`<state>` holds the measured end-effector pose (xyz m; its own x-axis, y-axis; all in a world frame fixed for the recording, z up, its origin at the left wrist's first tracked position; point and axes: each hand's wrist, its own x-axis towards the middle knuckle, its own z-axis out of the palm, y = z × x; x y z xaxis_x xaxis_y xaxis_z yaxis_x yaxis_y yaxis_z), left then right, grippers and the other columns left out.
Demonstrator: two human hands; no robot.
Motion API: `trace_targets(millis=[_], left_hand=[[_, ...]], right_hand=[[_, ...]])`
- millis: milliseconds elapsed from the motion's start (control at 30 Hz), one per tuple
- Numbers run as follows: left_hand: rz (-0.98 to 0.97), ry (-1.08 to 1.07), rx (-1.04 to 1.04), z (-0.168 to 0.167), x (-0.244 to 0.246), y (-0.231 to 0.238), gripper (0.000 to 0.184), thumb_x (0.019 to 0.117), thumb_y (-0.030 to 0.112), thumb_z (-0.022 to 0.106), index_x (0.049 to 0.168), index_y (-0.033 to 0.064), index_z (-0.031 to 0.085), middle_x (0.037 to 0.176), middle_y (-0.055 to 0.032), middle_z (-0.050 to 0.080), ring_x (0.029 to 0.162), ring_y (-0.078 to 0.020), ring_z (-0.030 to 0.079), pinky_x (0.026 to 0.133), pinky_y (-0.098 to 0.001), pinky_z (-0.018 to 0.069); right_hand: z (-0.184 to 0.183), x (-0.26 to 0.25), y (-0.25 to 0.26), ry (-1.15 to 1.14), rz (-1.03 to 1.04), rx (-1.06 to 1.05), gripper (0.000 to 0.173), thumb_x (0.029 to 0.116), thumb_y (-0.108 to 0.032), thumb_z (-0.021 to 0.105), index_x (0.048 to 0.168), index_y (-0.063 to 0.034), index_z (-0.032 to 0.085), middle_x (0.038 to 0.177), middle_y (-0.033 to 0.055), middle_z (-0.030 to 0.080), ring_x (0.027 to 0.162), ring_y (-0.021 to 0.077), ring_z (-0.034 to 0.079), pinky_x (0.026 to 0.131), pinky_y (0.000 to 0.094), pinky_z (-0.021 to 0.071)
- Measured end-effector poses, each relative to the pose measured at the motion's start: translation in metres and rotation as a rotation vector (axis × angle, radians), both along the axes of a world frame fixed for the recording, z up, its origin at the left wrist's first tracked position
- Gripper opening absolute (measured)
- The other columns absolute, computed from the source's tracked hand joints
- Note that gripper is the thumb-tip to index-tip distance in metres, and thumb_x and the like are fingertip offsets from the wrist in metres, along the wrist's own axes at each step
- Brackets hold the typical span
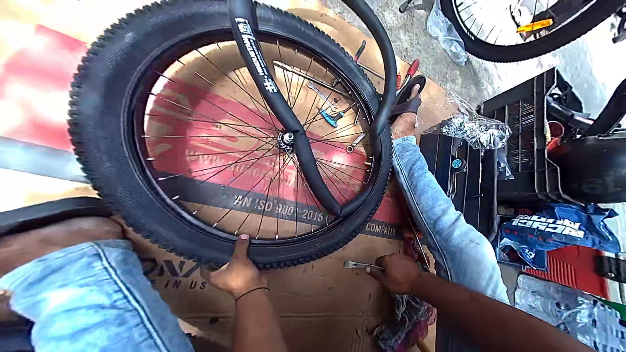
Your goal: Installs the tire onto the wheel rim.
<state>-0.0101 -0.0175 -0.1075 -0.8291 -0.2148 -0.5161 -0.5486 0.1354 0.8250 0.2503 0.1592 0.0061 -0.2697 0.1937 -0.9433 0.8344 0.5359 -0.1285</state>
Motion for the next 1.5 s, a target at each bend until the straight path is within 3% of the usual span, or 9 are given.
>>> trace_targets(millis=[133,333,467,633,800,933,1067,1233,1500], left_hand=[[0.028,-0.200,-0.019,0.020,0.063,0.033,0.101,0.0746,0.017,0.093,0.153,0.0020,0.031,0.141,-0.0218,0.055,0.126,-0.0294,0.059,0.102,-0.0479,0.0542],[-0.361,0.035,-0.659,0.058,0.146,0.079,0.131,0.0703,0.054,0.087,0.160,-0.0024,0.010,0.164,-0.0313,0.016,0.152,-0.0460,0.023,0.122,-0.0535,0.0268],[-0.984,0.282,-0.667,0.054,0.098,0.072,0.077,0.0926,0.057,0.066,0.145,0.0021,0.053,0.143,-0.0247,0.057,0.142,-0.0464,0.042,0.121,-0.0689,0.0121],[-1.465,0.463,-0.508,-0.005,0.056,0.055,0.038,0.1003,0.012,0.050,0.135,0.0148,0.066,0.134,-0.0115,0.065,0.130,-0.0370,0.056,0.114,-0.0639,0.0334],[-1.484,0.466,-0.540,-0.014,0.062,0.046,0.045,0.1031,0.025,0.053,0.147,0.0185,0.056,0.148,-0.0118,0.054,0.135,-0.0382,0.050,0.113,-0.0656,0.0308],[-1.536,0.473,-0.597,-0.011,0.069,0.050,0.051,0.1052,0.026,0.043,0.156,0.0268,0.044,0.150,-0.0103,0.052,0.138,-0.0396,0.044,0.114,-0.0652,0.0239],[-1.415,0.536,-0.637,-0.015,0.086,0.041,0.044,0.1039,0.035,0.037,0.123,0.0226,0.074,0.131,-0.0063,0.067,0.135,-0.0341,0.052,0.121,-0.0654,0.0158],[-1.187,0.584,-0.731,-0.015,0.120,0.030,0.057,0.1021,0.057,0.039,0.133,0.0192,0.069,0.150,-0.0193,0.051,0.149,-0.0455,0.032,0.122,-0.0679,0.0081],[0.008,-0.152,-0.509,0.001,0.074,0.029,0.140,0.0665,0.045,0.096,0.161,-0.0002,0.002,0.161,-0.0324,0.023,0.147,-0.0418,0.033,0.117,-0.0465,0.0377]], right_hand=[[0.021,-0.034,0.021,0.254,0.018,0.022,0.037,0.1071,-0.037,0.047,0.135,-0.0129,0.054,0.099,0.0164,0.069,0.094,0.0363,0.070,0.081,0.0597,0.0553],[0.012,-0.052,0.090,0.556,0.023,0.181,0.025,0.1080,-0.028,0.046,0.109,-0.0090,0.063,0.087,0.0100,0.065,0.080,0.0274,0.067,0.071,0.0527,0.0553],[-0.004,-0.052,0.104,0.714,-0.166,0.193,0.020,0.0942,-0.024,0.064,0.105,-0.0093,0.070,0.099,0.0074,0.067,0.087,0.0214,0.066,0.077,0.0483,0.0556],[-0.034,-0.108,0.088,0.552,0.087,0.257,0.089,0.0716,-0.059,0.087,0.146,-0.0216,0.055,0.141,0.0050,0.061,0.112,0.0261,0.068,0.085,0.0554,0.0582],[-0.079,-0.147,0.087,0.538,0.341,0.133,0.034,0.0874,-0.038,0.076,0.110,-0.0140,0.069,0.093,0.0091,0.072,0.089,0.0307,0.071,0.073,0.0580,0.0555],[-0.078,-0.118,0.109,0.777,-0.035,0.148,0.034,0.0949,-0.024,0.067,0.125,-0.0079,0.068,0.094,0.0097,0.075,0.085,0.0254,0.073,0.080,0.0527,0.0586],[-0.083,-0.112,0.155,0.724,-0.520,0.539,0.023,0.0905,-0.019,0.067,0.111,-0.0086,0.069,0.089,0.0100,0.071,0.083,0.0276,0.070,0.074,0.0539,0.0560],[-0.084,-0.125,0.162,0.565,-0.408,0.753,0.039,0.0856,-0.021,0.074,0.122,-0.0100,0.063,0.107,0.0154,0.069,0.094,0.0352,0.070,0.074,0.0577,0.0572],[-0.090,-0.132,0.129,0.726,-0.096,0.649,0.042,0.0963,-0.020,0.069,0.135,-0.0076,0.057,0.123,0.0151,0.068,0.094,0.0343,0.073,0.078,0.0548,0.0596]])
